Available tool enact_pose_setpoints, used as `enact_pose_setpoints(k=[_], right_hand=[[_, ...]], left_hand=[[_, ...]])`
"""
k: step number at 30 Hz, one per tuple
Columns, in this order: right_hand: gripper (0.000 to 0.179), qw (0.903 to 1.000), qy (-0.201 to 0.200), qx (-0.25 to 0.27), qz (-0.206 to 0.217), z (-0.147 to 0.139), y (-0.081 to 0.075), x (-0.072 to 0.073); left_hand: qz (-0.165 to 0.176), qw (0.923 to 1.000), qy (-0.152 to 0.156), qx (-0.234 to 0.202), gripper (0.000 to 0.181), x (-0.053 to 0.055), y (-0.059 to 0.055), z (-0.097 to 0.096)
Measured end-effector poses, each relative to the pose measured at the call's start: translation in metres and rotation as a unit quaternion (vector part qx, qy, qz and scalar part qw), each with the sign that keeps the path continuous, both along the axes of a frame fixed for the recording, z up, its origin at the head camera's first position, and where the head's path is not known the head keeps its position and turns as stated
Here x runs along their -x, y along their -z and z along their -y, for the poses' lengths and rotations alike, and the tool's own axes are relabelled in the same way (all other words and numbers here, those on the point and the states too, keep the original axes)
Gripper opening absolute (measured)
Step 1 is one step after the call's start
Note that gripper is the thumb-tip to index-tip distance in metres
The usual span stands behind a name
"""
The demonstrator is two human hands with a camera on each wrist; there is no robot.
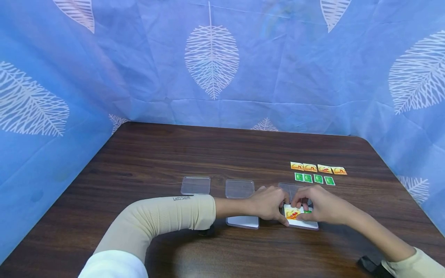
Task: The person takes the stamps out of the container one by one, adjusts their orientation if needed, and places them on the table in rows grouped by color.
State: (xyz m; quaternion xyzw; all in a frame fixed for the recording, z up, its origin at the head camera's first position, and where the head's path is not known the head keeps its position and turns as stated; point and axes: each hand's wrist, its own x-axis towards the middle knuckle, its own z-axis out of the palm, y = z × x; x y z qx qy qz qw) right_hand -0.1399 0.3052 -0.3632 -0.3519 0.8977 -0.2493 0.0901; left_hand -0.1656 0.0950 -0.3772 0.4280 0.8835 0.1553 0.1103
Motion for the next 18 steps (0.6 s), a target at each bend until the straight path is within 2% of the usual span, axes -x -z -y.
enact_pose_setpoints(k=[8, 18], right_hand=[[0.026, 0.9999, 0.000, -0.011, 0.013, 0.005, -0.003, 0.003], [0.014, 0.9985, -0.003, -0.011, 0.053, -0.003, -0.015, 0.004]], left_hand=[[0.007, 0.9999, -0.008, -0.001, 0.047, -0.001, 0.001, 0.000], [0.004, 0.9999, -0.012, -0.004, 0.048, -0.002, 0.001, 0.001]])
